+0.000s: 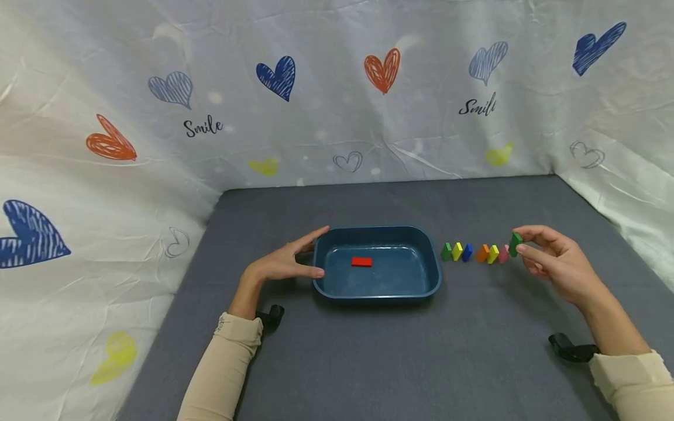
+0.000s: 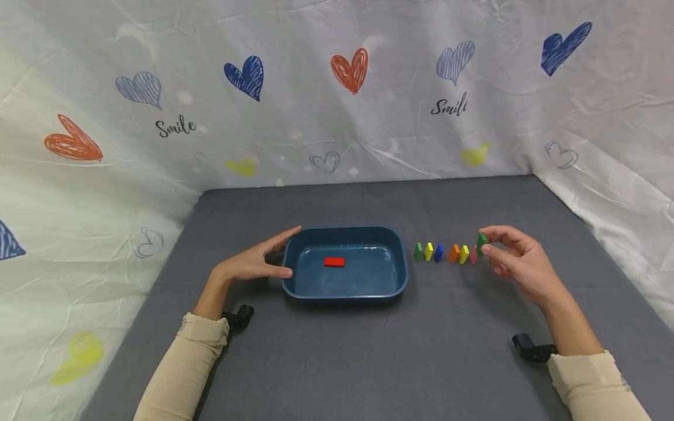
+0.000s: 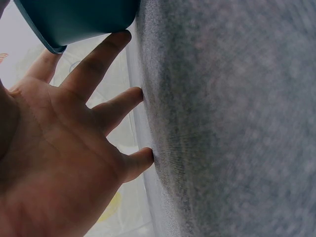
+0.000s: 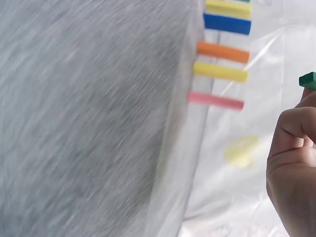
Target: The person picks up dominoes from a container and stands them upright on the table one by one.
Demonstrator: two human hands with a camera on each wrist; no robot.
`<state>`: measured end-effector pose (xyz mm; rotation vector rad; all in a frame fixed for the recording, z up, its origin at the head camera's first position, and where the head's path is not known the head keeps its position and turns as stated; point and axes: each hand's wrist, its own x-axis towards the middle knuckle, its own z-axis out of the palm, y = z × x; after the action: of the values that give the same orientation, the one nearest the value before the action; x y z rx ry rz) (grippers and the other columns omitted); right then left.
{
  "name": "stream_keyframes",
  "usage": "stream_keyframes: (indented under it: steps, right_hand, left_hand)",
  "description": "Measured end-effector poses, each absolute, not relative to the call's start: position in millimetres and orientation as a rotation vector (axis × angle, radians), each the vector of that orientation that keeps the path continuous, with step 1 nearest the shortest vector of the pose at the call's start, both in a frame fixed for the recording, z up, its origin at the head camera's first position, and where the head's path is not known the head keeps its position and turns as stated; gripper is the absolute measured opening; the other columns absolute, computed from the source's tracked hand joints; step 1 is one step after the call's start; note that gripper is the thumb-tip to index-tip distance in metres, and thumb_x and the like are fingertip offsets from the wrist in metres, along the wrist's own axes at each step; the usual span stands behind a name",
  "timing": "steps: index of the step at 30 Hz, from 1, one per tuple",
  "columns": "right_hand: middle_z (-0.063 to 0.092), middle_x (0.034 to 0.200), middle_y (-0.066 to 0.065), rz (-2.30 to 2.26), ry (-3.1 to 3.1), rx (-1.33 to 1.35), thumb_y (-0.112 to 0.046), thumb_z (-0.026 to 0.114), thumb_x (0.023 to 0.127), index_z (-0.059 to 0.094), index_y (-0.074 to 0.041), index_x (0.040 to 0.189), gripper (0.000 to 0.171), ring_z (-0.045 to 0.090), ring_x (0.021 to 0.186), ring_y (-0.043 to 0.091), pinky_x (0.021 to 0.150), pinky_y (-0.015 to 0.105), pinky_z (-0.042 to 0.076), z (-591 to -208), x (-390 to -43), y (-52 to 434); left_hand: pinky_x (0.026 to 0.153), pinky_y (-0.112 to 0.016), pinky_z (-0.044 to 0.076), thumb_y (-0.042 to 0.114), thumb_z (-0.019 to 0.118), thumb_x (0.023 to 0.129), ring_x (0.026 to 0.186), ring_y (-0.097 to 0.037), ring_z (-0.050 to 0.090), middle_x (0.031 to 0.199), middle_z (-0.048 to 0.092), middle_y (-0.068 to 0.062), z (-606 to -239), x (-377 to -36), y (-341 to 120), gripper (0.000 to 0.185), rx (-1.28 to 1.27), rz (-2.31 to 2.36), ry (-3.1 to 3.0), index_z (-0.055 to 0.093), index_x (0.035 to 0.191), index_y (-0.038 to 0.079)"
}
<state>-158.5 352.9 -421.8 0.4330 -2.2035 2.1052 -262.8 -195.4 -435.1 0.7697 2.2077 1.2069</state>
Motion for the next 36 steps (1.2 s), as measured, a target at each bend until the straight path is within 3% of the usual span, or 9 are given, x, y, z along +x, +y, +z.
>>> stream_keyframes:
  steps: [5, 11, 17, 29, 36]
  right_hand:
    - [0.062, 0.098, -0.006, 2.089, -2.235, 0.287, 0.006, 0.055, 0.101, 0.063, -0.007, 0.126, 0.030, 0.050, 0.057, 0.011, 0.048, 0.041, 0.019, -428.6, -155.5, 365.2]
    - [0.060, 0.104, -0.012, 1.942, -2.466, 0.130, -0.004, 0.059, 0.103, 0.060, -0.015, 0.128, 0.028, 0.055, 0.064, 0.007, 0.046, 0.035, 0.034, -436.7, -156.4, 383.7]
    - [0.056, 0.113, -0.018, 1.687, -2.769, 0.029, -0.018, 0.061, 0.104, 0.053, -0.014, 0.131, 0.029, 0.059, 0.070, 0.011, 0.050, 0.033, 0.043, -440.8, -161.2, 389.8]
    - [0.059, 0.106, -0.026, 1.579, -2.931, -0.043, -0.026, 0.060, 0.105, 0.051, -0.009, 0.133, 0.034, 0.062, 0.077, 0.012, 0.056, 0.032, 0.050, -441.1, -170.1, 387.7]
    - [0.062, 0.101, -0.020, 1.545, -2.968, -0.041, -0.027, 0.060, 0.105, 0.051, -0.012, 0.132, 0.032, 0.062, 0.078, 0.010, 0.057, 0.032, 0.051, -443.1, -174.6, 389.2]
  left_hand:
    - [0.120, -0.069, 0.024, 0.041, 0.080, 0.088, 0.157, -0.037, 0.018, 0.171, 0.010, 0.011, -434.8, -261.8, -195.6, 0.098, 0.767, 1.196, 2.206, 0.016, 0.163, 0.042]
    - [0.120, -0.068, 0.025, 0.044, 0.080, 0.087, 0.157, -0.036, 0.019, 0.171, 0.011, 0.013, -433.8, -261.0, -194.4, 0.099, 0.749, 1.190, 2.210, 0.016, 0.162, 0.045]
    - [0.120, -0.068, 0.024, 0.044, 0.080, 0.087, 0.157, -0.036, 0.019, 0.171, 0.011, 0.012, -432.6, -261.0, -194.3, 0.099, 0.746, 1.187, 2.213, 0.016, 0.162, 0.045]
    - [0.120, -0.068, 0.025, 0.041, 0.080, 0.088, 0.157, -0.037, 0.019, 0.171, 0.010, 0.011, -433.6, -262.0, -195.0, 0.097, 0.746, 1.189, 2.214, 0.016, 0.161, 0.047]
    - [0.120, -0.068, 0.026, 0.040, 0.080, 0.088, 0.157, -0.037, 0.020, 0.171, 0.011, 0.011, -432.9, -262.0, -195.2, 0.098, 0.746, 1.198, 2.214, 0.016, 0.162, 0.044]
